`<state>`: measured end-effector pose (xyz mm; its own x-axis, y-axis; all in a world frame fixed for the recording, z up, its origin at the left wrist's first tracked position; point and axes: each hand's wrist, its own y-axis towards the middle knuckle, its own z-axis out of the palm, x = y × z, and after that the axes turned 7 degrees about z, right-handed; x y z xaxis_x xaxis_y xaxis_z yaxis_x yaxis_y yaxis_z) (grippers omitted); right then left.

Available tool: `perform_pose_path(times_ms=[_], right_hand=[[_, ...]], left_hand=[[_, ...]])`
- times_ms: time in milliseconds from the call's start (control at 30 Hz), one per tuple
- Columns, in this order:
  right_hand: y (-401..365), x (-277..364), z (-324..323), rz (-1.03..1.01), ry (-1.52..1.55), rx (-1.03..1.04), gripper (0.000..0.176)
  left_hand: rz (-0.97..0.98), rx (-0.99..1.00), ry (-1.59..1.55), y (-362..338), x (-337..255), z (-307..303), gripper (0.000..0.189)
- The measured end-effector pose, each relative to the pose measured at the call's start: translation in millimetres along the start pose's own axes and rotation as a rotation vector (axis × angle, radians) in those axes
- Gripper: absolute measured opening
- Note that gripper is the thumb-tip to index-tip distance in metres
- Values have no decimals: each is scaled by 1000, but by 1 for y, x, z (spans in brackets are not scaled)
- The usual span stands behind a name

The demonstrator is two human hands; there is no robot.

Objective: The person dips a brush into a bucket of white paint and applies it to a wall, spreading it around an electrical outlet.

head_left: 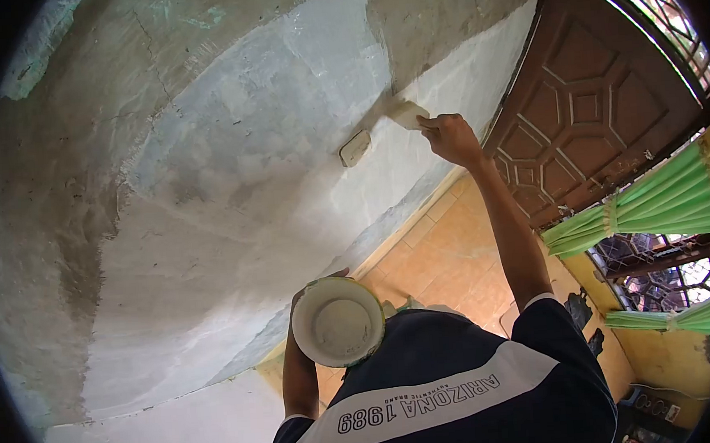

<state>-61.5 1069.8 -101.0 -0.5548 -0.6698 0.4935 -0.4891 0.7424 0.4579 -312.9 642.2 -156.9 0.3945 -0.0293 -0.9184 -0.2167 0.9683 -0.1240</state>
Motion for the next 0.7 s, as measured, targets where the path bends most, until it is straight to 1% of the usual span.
perform_pose_path(times_ms=[33,67,133,167,233,267,300,367,400,433,500,533,600,667,700], right_hand=[[1,-6,0,25,-25,48,34],[5,-3,-3,23,-26,46,34],[19,15,-19,-23,66,-55,33],[26,25,-29,-25,66,-54,33],[42,42,-50,-64,65,-135,35],[47,47,-59,-123,76,-202,36],[50,55,-67,-122,74,-203,36],[52,76,-81,-131,185,-338,37],[47,97,-91,-1,203,-323,40],[48,95,-88,-2,204,-323,40],[48,86,-71,-91,200,-332,40],[47,74,-56,-122,149,-292,40],[36,53,-31,-119,127,-254,41],[27,38,-15,-103,126,-181,40],[22,28,-9,-104,126,-180,40]], left_hand=[[-31,-9,6,1,0,0,42],[-28,-8,6,1,3,-2,42],[35,6,-79,2,9,-5,41],[36,4,-80,2,7,-3,41],[0,-18,-60,1,0,2,40],[0,-15,-60,3,0,2,40],[14,-8,-35,4,3,1,40],[28,-1,-11,4,8,-2,39],[23,8,-42,4,9,-4,39],[20,16,-72,5,10,-5,40],[31,22,-41,5,8,-3,40],[40,30,-10,3,7,-2,40],[49,22,-19,1,10,-4,40],[64,13,-31,1,11,-5,40],[56,10,-50,0,10,-5,39]])
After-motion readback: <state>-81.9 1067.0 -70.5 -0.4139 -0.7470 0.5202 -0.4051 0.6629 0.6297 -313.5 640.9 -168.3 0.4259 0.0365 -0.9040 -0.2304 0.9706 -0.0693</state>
